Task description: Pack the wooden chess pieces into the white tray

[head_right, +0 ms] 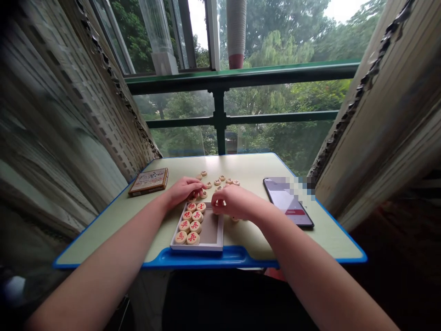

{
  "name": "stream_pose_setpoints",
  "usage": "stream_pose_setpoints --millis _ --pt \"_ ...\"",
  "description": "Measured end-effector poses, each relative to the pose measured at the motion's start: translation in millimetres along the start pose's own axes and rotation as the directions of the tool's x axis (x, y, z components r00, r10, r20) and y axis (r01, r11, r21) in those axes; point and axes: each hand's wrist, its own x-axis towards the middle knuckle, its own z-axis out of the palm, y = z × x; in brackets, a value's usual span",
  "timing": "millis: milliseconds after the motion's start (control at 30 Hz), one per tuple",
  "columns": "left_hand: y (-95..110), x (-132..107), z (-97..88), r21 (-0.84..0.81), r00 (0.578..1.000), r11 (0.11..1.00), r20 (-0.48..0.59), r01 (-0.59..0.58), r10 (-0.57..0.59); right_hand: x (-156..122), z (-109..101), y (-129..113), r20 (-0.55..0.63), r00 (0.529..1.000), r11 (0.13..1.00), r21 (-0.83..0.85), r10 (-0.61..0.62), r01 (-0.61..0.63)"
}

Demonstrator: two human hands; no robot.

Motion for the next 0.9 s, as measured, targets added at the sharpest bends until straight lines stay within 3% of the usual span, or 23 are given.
stream_pose_setpoints --millis 200,333,567,700,900 --pt "1.9 -1.9 -2.5 -0.072 0.999 0.997 0.041 0.036 -0.033 2.7 3.1 4.0 -0.049 0.994 0.980 -0.177 -0.102 0.092" --pt "-1.9 -1.2 -9.5 -0.108 0.989 0.989 0.114 0.105 -0.092 1.8 0.8 6.5 -0.017 0.998 0.987 -0.146 -0.065 0.062" --pt "-9.3 2.8 -18.0 -0.182 0.986 0.979 0.154 0.097 -0.069 -4.4 -4.8 -4.9 0.045 0.998 0.999 -0.004 -0.041 0.041" --pt "-6.0 2.0 -16.4 -0.201 0.980 0.970 0.172 0.136 -0.102 -3.9 -2.6 -7.3 0.065 0.998 0.998 -0.055 -0.024 0.027" --pt "-1.1 -0.9 -14.2 -0.180 0.980 0.971 0.151 0.154 -0.127 -2.5 1.8 -4.1 -0.037 0.998 0.985 -0.167 -0.051 0.044"
